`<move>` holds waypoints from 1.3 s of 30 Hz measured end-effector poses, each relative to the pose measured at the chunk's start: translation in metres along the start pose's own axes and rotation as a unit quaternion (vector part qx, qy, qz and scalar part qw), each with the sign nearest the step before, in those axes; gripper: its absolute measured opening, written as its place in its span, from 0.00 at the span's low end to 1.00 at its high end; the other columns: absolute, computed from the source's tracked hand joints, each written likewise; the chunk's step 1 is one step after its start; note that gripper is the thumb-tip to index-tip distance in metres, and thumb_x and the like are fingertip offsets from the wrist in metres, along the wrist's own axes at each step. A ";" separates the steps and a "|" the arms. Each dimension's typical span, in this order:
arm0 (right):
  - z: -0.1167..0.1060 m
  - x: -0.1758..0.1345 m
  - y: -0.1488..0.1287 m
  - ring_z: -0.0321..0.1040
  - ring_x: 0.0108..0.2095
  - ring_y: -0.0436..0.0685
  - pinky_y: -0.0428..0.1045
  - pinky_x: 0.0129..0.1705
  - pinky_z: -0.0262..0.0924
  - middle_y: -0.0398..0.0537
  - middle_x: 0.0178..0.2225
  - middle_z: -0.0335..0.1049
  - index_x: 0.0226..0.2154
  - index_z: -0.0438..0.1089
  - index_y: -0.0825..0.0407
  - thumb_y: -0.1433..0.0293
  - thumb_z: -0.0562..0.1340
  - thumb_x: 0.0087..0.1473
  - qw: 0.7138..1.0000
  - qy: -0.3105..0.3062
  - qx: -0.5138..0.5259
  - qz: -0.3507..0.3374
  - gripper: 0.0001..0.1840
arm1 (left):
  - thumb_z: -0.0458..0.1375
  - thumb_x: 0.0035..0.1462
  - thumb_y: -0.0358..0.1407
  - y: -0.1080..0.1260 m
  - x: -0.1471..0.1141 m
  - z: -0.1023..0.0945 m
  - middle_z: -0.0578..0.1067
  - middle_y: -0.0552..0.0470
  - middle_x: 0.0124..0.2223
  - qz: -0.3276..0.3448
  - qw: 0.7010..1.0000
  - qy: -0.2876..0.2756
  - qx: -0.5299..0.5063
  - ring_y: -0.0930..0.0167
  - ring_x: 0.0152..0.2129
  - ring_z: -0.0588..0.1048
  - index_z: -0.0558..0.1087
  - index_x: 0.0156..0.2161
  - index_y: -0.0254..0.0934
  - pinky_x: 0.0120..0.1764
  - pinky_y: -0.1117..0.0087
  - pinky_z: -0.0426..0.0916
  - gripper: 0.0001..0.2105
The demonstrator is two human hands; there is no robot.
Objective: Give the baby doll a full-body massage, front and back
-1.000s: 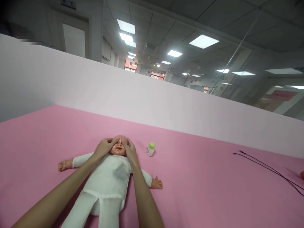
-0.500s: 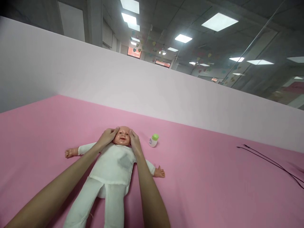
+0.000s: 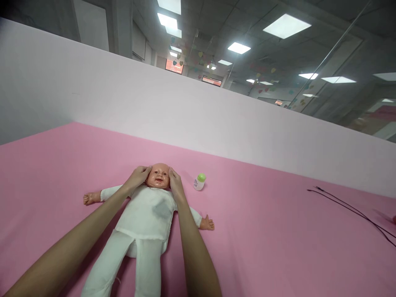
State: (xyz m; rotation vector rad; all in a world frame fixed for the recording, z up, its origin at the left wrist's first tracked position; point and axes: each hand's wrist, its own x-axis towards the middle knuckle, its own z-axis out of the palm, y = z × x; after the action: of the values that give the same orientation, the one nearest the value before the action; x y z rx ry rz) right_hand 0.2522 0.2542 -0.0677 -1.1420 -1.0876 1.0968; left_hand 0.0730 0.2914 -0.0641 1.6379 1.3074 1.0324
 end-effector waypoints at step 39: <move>-0.033 -0.019 -0.050 0.54 0.70 0.68 0.61 0.68 0.58 0.52 0.73 0.51 0.72 0.52 0.44 0.55 0.76 0.49 0.947 -0.232 -0.220 -0.009 0.55 | 0.59 0.59 0.55 0.008 0.000 -0.054 0.74 0.42 0.63 0.137 0.958 -0.242 0.065 0.56 0.50 0.78 0.67 0.67 0.40 0.45 0.64 0.72 0.35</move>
State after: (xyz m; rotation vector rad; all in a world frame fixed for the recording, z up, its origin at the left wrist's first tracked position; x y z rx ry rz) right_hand 0.2861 0.2268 -0.0224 -1.2402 -1.7767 1.1734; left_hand 0.0259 0.2951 -0.0369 2.0531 0.8497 0.6428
